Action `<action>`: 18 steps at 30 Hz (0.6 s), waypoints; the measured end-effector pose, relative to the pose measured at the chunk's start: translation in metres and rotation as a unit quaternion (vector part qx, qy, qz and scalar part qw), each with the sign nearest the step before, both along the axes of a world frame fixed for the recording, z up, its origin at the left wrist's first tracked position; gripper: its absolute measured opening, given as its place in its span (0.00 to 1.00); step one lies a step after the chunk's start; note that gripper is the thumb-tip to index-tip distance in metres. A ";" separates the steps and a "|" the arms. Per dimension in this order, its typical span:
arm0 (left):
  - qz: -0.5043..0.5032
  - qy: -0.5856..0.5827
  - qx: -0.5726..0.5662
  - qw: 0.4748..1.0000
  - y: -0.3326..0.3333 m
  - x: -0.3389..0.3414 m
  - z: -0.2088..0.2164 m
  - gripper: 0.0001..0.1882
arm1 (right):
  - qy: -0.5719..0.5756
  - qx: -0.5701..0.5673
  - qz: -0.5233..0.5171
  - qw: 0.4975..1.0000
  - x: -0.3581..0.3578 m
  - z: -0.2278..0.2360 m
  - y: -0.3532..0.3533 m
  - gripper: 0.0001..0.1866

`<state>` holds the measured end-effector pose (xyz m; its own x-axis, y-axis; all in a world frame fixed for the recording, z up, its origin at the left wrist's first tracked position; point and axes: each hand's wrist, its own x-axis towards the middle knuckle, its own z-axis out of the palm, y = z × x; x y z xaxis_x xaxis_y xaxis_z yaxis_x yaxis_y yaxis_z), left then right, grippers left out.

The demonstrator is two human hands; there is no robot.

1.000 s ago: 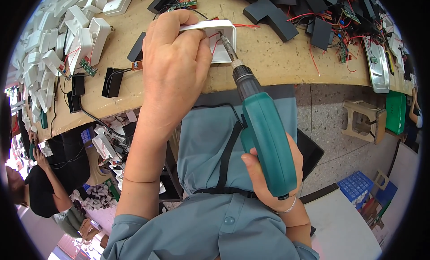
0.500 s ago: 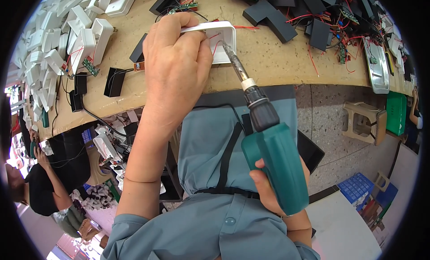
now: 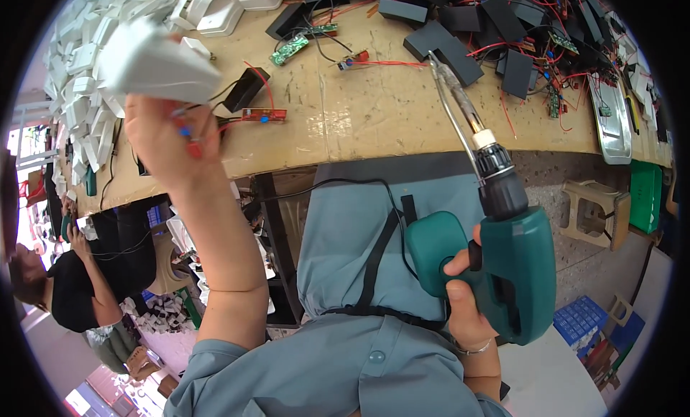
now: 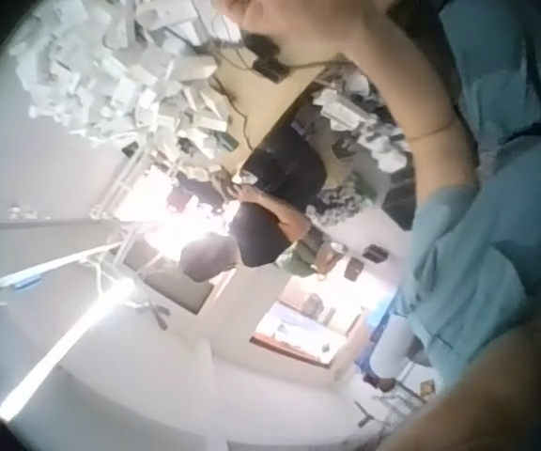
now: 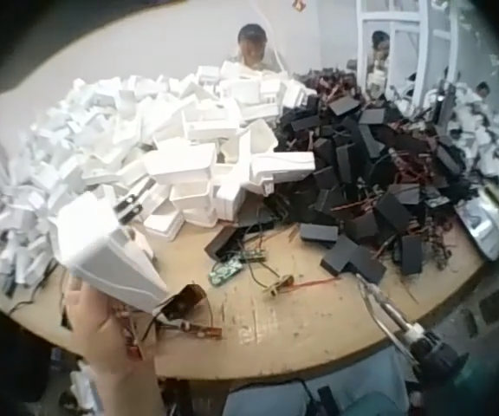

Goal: Soldering red and black wires into small white plastic housings at a production workbench.

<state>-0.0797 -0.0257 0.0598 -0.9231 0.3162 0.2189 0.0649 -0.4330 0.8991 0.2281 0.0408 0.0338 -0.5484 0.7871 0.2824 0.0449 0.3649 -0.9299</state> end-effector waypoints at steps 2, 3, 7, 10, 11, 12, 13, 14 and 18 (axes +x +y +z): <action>-0.015 -0.026 0.158 0.987 -0.014 -0.026 0.002 0.14 | 0.012 -0.012 0.000 1.000 -0.005 0.002 -0.002 0.29; -0.023 -0.049 0.213 0.976 -0.021 -0.035 0.007 0.14 | 0.016 -0.021 -0.009 1.000 -0.007 0.003 -0.002 0.29; -0.235 -0.107 0.354 0.899 -0.074 -0.097 0.028 0.12 | 0.043 -0.040 -0.021 0.998 -0.006 -0.004 -0.005 0.30; -0.179 -0.052 0.340 0.922 -0.096 -0.109 0.049 0.11 | 0.041 -0.061 -0.033 0.997 -0.005 -0.007 -0.003 0.30; -0.141 0.002 0.327 0.934 -0.104 -0.113 0.054 0.12 | 0.042 -0.054 -0.032 0.997 -0.004 -0.008 -0.002 0.30; -0.136 0.011 0.324 0.936 -0.109 -0.114 0.060 0.12 | 0.043 -0.047 -0.031 0.997 -0.003 -0.008 0.000 0.30; 0.007 0.054 0.244 0.968 -0.113 -0.116 0.064 0.12 | 0.047 -0.049 -0.026 0.997 -0.003 -0.008 -0.001 0.30; 0.150 0.095 0.158 0.971 -0.116 -0.118 0.068 0.12 | 0.046 -0.057 -0.033 0.997 -0.004 -0.007 -0.002 0.30; 0.283 0.153 -0.156 0.934 -0.145 -0.137 0.057 0.10 | 0.043 -0.055 -0.021 0.997 -0.005 -0.009 0.000 0.30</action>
<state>-0.2166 -0.1711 0.1170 -0.8711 -0.1102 0.4785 0.4784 0.0291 0.8776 0.2226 0.0410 0.0251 -0.4916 0.8380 0.2368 -0.0230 0.2593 -0.9655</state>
